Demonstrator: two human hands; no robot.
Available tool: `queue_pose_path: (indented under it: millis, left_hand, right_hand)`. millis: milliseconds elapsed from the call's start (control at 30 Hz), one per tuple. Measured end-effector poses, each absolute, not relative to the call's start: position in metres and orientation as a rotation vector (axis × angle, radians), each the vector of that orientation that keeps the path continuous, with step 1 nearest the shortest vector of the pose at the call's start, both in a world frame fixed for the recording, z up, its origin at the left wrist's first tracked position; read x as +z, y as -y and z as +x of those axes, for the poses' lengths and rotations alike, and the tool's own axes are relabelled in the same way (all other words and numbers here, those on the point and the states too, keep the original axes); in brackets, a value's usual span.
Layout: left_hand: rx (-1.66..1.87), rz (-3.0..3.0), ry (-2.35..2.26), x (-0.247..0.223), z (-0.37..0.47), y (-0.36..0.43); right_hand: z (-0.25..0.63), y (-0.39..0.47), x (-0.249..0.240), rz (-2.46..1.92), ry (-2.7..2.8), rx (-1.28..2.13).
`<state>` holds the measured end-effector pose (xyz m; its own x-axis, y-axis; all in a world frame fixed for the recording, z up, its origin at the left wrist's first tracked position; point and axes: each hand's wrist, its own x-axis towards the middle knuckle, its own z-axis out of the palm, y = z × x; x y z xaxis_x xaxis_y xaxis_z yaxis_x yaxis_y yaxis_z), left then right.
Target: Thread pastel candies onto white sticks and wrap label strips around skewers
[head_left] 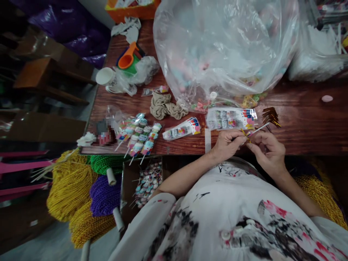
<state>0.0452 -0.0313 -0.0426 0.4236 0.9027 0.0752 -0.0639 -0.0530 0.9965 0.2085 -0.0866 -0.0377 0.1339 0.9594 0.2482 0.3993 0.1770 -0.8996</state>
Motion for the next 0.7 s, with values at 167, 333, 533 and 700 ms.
queue_pose_path:
  millis: [167,333,533,700]
  left_hand:
    - [0.999,1.622,-0.785,-0.034,0.046,0.03]
    - [0.916,1.759,-0.77,-0.023,0.043,0.026]
    - [0.555,1.145,-0.775,-0.009,0.039,0.021]
    - [0.178,0.669,-0.61,-0.004,0.031,0.019]
  right_hand:
    - [0.208,0.085,-0.042,-1.34,1.144,1.111]
    - [0.218,0.071,-0.045,-1.164,0.912,1.488]
    - [0.231,0.056,-0.029,-1.011,1.607,1.217]
    - [0.238,0.054,0.006,-0.44,2.223,0.192]
